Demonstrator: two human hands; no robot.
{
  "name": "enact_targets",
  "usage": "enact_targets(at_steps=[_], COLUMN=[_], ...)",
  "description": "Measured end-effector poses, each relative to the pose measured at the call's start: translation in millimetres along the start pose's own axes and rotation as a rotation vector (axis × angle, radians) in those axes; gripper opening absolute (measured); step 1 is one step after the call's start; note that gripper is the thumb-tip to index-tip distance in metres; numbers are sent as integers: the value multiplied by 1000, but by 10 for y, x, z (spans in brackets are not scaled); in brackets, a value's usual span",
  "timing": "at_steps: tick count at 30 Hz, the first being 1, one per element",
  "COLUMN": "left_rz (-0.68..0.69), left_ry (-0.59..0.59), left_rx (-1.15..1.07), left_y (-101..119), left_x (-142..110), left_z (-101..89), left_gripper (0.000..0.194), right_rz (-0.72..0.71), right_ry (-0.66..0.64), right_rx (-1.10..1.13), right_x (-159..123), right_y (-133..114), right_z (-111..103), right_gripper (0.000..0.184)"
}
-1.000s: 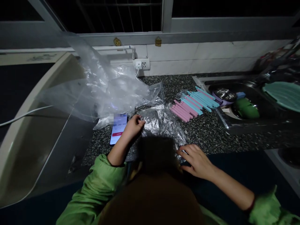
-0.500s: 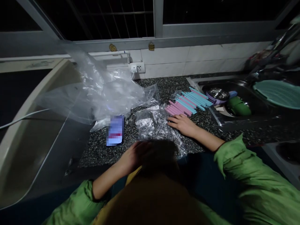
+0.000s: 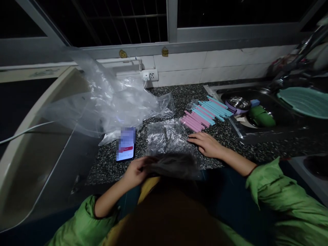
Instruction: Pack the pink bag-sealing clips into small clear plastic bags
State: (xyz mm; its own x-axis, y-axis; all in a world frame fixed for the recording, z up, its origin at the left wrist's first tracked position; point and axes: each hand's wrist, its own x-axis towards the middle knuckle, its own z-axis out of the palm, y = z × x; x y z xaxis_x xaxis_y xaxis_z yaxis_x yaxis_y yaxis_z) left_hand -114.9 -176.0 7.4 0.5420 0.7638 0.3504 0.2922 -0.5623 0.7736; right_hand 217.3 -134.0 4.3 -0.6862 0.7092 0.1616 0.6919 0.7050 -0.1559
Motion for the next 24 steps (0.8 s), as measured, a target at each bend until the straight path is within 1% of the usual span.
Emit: enact_targets(at_steps=[3, 6, 8, 10, 11, 12, 14, 16, 17, 19, 20, 22, 23, 24], left_rz=[-164, -386, -542, -654, -694, -726, -780, -810, -827, -834, -810, -706, -634, -568], left_ry=[78, 183, 223, 249, 264, 280, 309, 350, 390, 442, 450, 449, 441, 460], left_rx=[-146, -306, -440, -566, -616, -657, -725, -780, -798, -855, -888, -923, -913, -863], left_y=[50, 70, 66, 43, 21, -10, -98, -207, -261, -351, -385, -428, -442, -452], left_x=[100, 210, 293, 384, 431, 481, 582, 682, 725, 777, 777, 712, 649, 572], left_z=[-72, -126, -142, -146, -144, -141, -133, -124, -119, -108, -101, -81, -68, -52], left_gripper=[20, 21, 26, 32, 33, 33, 31, 28, 27, 29, 33, 47, 56, 63], right_rz=[33, 36, 22, 4, 6, 16, 65, 115, 132, 161, 180, 230, 256, 278], right_ry=[13, 11, 50, 122, 152, 173, 189, 188, 186, 170, 162, 152, 151, 154], right_rx=[119, 247, 327, 396, 422, 442, 461, 471, 478, 501, 512, 531, 539, 548], right_x=[-45, -8, 69, 162, 204, 239, 287, 307, 311, 315, 315, 314, 312, 309], right_y=[-62, -129, -155, -161, -159, -156, -150, -148, -147, -143, -138, -127, -122, -118], right_z=[1, 77, 161, 242, 274, 298, 322, 328, 328, 330, 332, 337, 338, 337], right_gripper=[62, 65, 55, 33, 26, 22, 22, 25, 27, 32, 34, 39, 41, 42])
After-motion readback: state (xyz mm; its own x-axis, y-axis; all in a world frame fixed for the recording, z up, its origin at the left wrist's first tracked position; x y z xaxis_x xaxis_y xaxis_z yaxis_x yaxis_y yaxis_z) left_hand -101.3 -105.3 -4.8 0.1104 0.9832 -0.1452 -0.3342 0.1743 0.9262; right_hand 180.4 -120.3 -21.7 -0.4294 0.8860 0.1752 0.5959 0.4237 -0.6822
